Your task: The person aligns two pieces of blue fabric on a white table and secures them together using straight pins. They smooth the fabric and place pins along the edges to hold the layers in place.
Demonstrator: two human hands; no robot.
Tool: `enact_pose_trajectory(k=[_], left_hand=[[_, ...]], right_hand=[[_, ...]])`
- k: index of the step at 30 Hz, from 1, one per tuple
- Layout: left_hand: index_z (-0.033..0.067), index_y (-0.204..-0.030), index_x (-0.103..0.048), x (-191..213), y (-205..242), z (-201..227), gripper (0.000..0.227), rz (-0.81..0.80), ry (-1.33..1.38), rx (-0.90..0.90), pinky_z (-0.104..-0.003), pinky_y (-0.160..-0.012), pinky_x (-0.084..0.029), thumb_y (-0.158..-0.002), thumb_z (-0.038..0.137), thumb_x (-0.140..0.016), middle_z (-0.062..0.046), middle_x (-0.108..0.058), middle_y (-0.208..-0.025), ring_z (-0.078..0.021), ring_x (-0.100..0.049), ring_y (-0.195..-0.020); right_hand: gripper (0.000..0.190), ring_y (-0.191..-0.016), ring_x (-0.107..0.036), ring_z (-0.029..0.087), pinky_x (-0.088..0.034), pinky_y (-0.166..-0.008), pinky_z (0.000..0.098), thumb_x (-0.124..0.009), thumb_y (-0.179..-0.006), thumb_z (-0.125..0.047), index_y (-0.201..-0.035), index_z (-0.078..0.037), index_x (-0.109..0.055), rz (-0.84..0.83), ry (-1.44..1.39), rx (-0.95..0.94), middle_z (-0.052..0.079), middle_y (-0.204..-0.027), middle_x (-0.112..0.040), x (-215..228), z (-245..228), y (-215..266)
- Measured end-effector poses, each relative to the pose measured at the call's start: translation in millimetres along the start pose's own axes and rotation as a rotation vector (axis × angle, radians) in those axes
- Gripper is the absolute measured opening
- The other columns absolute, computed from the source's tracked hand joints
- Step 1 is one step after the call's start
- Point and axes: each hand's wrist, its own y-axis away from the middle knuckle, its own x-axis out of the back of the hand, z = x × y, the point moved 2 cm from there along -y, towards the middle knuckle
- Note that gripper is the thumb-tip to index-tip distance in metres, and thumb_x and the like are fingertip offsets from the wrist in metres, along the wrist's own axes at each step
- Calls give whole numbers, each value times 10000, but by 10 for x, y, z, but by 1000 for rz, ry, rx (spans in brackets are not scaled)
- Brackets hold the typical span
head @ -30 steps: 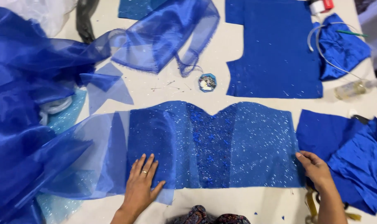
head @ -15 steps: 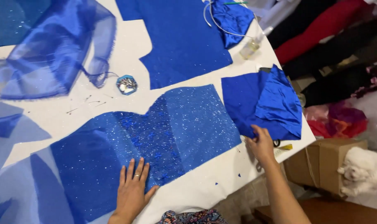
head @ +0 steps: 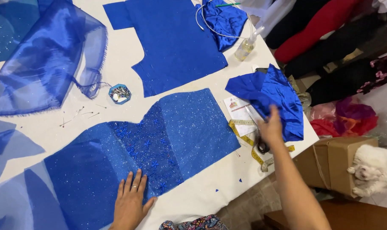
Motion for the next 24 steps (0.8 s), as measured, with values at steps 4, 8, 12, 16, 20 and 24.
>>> enact_pose_trajectory(k=[4, 8, 12, 16, 20, 24], left_hand=[[178, -1516, -289, 224, -67, -11, 873, -466, 249, 86, -515, -1197, -112, -881, 742, -494, -54, -157, -1650, -301, -94, -1522], [162, -1493, -356, 305, 28, -25, 855, -357, 295, 96, -504, -1201, -159, -859, 701, -550, -59, -248, -1631, -299, -187, -1506], [169, -1512, -328, 297, 91, -5, 879, -314, 271, 108, -476, -1205, -161, -855, 718, -529, -41, -236, -1643, -269, -174, -1520], [170, -1509, -334, 288, 119, -4, 878, -343, 293, 129, -485, -1195, -178, -855, 715, -545, -35, -232, -1644, -278, -183, -1512], [161, -1506, -340, 331, 124, -34, 867, -378, 338, 165, -485, -1188, -194, -859, 692, -566, -35, -229, -1645, -280, -198, -1503], [164, -1510, -318, 446, 78, -50, 835, -489, 405, 216, -490, -1202, -137, -890, 668, -562, -47, -185, -1649, -286, -144, -1510]], right_hand=[[308, -845, -566, 194, -455, -733, 341, -757, -792, -266, -1016, -106, -619, -309, 448, 348, 55, -980, -630, -357, 774, 170], [656, -1152, -525, 239, -460, -989, 388, -803, -735, -255, -1283, -88, -483, -418, 566, 107, 98, -1288, -514, -313, 200, 728], [490, -889, -535, 218, -451, -768, 372, -758, -732, -232, -1134, -104, -509, -414, 635, 170, 80, -1051, -557, -420, 287, 678], [262, -751, -578, 287, -433, -678, 417, -623, -752, -82, -968, -106, -476, -394, 670, 117, 106, -801, -610, -503, 312, 698], [262, -737, -607, 354, -447, -669, 464, -615, -709, -104, -935, -101, -483, -304, 666, 219, 142, -786, -640, -603, 608, 573], [278, -868, -649, 389, -505, -746, 491, -644, -757, -135, -988, -76, -501, -257, 773, 177, 170, -892, -685, -598, 1079, 438]])
